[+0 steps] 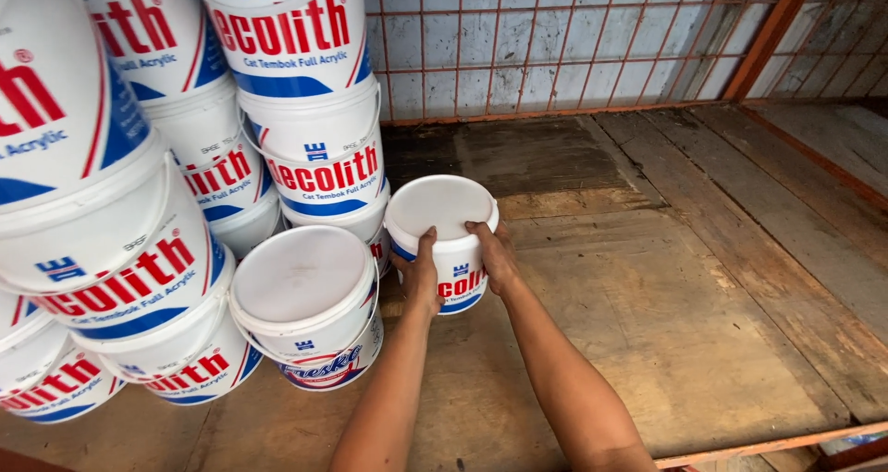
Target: The person sits on a chair and wipes a white paint bucket with a cloth, cleaning the lid and sides. They then place the bucket on a wooden shelf among other paint buckets, pick up another bucket from the floor, and return to the chair to continue wiping it.
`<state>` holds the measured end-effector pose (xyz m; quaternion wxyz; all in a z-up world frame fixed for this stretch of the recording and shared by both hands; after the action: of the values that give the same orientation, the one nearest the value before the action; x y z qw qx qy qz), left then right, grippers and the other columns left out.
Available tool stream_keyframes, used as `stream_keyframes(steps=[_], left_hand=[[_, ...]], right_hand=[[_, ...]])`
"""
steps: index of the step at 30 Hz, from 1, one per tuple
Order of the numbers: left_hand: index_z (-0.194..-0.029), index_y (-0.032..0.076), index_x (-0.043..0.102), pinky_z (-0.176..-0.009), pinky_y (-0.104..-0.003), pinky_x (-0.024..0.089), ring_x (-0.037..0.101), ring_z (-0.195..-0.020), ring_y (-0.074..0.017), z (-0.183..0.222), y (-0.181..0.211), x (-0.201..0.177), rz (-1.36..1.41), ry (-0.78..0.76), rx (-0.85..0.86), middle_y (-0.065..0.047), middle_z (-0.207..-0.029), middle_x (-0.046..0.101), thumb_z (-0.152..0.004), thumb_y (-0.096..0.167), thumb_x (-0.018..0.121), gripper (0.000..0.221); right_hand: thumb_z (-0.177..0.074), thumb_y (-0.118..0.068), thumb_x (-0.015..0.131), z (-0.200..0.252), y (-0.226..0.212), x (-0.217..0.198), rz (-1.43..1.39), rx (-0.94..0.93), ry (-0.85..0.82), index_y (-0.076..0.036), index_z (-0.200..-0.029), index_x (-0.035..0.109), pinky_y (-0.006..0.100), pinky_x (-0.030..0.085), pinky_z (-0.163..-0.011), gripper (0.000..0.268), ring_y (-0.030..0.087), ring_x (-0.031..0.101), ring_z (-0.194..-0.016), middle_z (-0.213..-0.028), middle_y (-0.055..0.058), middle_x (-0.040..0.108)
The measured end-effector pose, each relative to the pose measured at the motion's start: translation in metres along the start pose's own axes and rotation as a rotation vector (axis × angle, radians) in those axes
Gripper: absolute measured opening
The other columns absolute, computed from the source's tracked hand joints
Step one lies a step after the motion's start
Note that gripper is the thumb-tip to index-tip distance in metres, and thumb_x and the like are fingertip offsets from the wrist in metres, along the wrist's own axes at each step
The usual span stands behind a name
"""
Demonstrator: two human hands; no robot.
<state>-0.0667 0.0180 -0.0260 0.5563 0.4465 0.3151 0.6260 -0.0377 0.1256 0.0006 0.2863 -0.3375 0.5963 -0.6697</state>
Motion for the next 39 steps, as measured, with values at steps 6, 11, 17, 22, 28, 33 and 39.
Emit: stream_keyframes(steps=[6, 11, 17, 22, 28, 33, 39], left_hand=[[-0.143, 0.016, 0.001, -0.086, -0.071, 0.030, 0.025, -0.125, -0.0488, 0.006, 0.017, 0.008, 0.036, -0.012, 0.030, -0.031, -0.135, 0.020, -0.064, 0.062, 0.062, 0.110], [-0.143, 0.018, 0.001, -0.083, -0.073, 0.030, 0.028, -0.123, -0.0478, -0.012, 0.014, 0.010, 0.005, 0.001, 0.062, -0.029, -0.134, 0.023, -0.066, 0.066, 0.060, 0.109], [-0.143, 0.016, -0.001, -0.081, -0.069, 0.037, 0.033, -0.120, -0.0468, -0.012, 0.015, 0.007, -0.069, -0.014, 0.043, -0.029, -0.130, 0.028, -0.067, 0.068, 0.055, 0.108], [-0.143, 0.018, -0.003, -0.079, -0.066, 0.040, 0.035, -0.120, -0.0455, -0.032, 0.011, 0.013, -0.097, -0.024, 0.064, -0.028, -0.128, 0.031, -0.064, 0.072, 0.054, 0.111], [-0.144, 0.017, -0.002, -0.081, -0.067, 0.037, 0.032, -0.122, -0.0464, -0.052, 0.010, 0.018, -0.074, -0.040, 0.065, -0.029, -0.132, 0.029, -0.065, 0.070, 0.056, 0.111], [-0.144, 0.016, 0.000, -0.084, -0.069, 0.033, 0.028, -0.124, -0.0463, -0.049, 0.021, 0.019, -0.065, -0.060, 0.075, -0.027, -0.136, 0.026, -0.066, 0.069, 0.056, 0.110], [-0.143, 0.015, 0.000, -0.087, -0.069, 0.030, 0.026, -0.126, -0.0460, -0.046, 0.029, 0.024, -0.024, -0.059, 0.080, -0.026, -0.137, 0.024, -0.066, 0.067, 0.056, 0.109]], right_hand=[[-0.066, -0.048, 0.068, -0.022, 0.010, -0.001, 0.065, 0.000, 0.013, -0.004, -0.116, 0.049, 0.044, 0.048, -0.084, 0.070, 0.034, 0.056, -0.101, -0.105, 0.024, 0.054], [-0.065, -0.053, 0.065, 0.008, -0.015, 0.006, 0.111, 0.012, 0.017, -0.004, -0.117, 0.049, 0.043, 0.046, -0.088, 0.073, 0.035, 0.055, -0.105, -0.107, 0.025, 0.053], [-0.067, -0.051, 0.063, -0.008, -0.003, 0.007, 0.152, -0.033, 0.057, -0.002, -0.116, 0.050, 0.045, 0.043, -0.091, 0.071, 0.038, 0.052, -0.108, -0.110, 0.027, 0.053], [-0.068, -0.052, 0.061, -0.009, -0.015, 0.010, 0.177, -0.075, 0.063, 0.000, -0.117, 0.050, 0.045, 0.040, -0.094, 0.072, 0.038, 0.050, -0.111, -0.112, 0.027, 0.052], [-0.066, -0.056, 0.060, -0.022, -0.010, 0.011, 0.160, -0.056, 0.085, -0.004, -0.118, 0.052, 0.042, 0.042, -0.091, 0.074, 0.034, 0.053, -0.108, -0.109, 0.024, 0.056], [-0.067, -0.059, 0.058, -0.029, -0.007, 0.008, 0.198, -0.032, 0.105, -0.005, -0.118, 0.054, 0.042, 0.043, -0.092, 0.075, 0.034, 0.054, -0.108, -0.109, 0.024, 0.057], [-0.065, -0.058, 0.061, -0.037, -0.005, 0.011, 0.215, -0.012, 0.113, -0.007, -0.117, 0.055, 0.040, 0.043, -0.093, 0.073, 0.032, 0.054, -0.108, -0.109, 0.021, 0.058]])
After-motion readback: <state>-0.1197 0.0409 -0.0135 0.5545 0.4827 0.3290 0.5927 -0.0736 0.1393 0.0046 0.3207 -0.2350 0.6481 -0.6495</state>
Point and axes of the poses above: each hand's wrist, its own z-axis away from the middle knuckle, its own x-axis out of the palm, y = z × x, the point moved 3 cm from there along -z, towards the middle knuckle
